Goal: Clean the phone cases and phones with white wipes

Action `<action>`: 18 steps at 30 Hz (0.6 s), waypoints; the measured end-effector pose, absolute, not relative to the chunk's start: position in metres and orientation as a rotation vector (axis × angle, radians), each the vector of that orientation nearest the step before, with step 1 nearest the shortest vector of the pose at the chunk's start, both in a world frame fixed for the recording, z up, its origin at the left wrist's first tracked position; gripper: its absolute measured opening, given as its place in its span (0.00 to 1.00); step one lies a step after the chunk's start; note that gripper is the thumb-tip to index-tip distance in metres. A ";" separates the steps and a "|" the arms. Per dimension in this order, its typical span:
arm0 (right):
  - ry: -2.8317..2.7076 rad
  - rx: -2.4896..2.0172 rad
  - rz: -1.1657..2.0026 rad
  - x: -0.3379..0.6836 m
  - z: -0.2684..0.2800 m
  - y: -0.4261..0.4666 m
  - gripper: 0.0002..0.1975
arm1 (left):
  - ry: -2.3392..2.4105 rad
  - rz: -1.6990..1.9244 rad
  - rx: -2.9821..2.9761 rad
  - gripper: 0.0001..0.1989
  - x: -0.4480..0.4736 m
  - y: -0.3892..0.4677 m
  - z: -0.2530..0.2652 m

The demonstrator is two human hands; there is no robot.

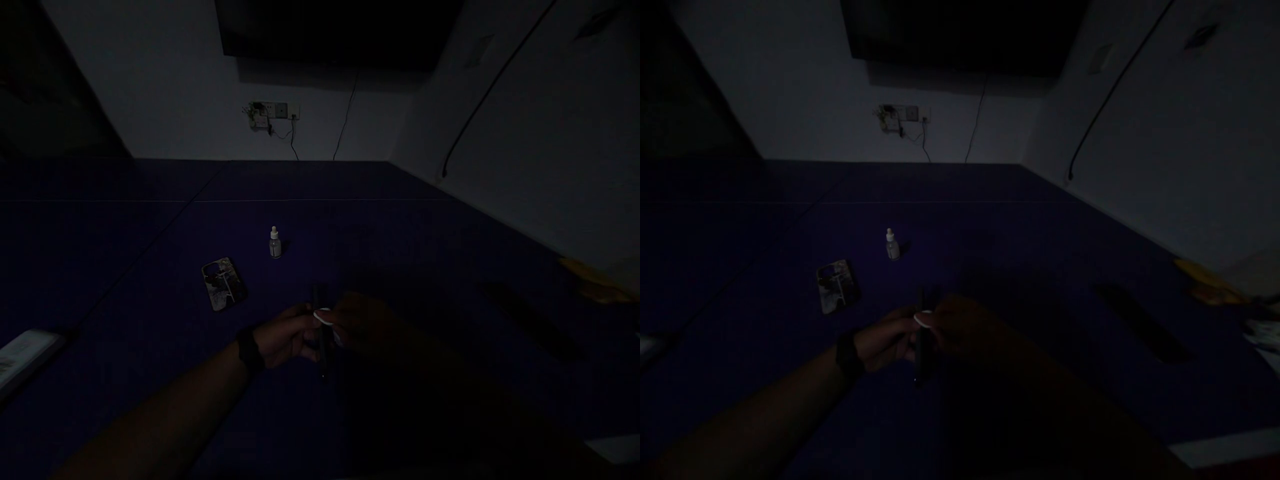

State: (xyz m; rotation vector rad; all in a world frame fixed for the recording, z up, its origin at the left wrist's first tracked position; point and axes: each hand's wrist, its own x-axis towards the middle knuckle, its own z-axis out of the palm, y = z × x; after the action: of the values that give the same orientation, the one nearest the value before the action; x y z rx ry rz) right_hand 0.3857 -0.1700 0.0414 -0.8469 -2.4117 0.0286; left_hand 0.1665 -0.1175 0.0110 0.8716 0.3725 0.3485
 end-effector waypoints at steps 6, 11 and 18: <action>-2.511 -0.842 -0.132 0.383 0.042 -0.207 0.15 | 0.351 0.347 0.826 0.18 0.169 -0.116 0.009; -2.509 -0.818 -0.208 0.373 0.044 -0.209 0.15 | 0.396 0.376 0.823 0.21 0.168 -0.118 0.008; -2.473 -0.901 -0.124 0.379 0.043 -0.182 0.14 | 0.366 0.303 0.826 0.25 0.168 -0.118 0.009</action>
State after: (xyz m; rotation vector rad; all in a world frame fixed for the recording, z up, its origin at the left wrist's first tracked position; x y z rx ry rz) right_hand 0.3794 -0.1820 0.0433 -0.9010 -2.4734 -0.1242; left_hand 0.1679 -0.1181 0.0090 0.8257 0.3661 0.3033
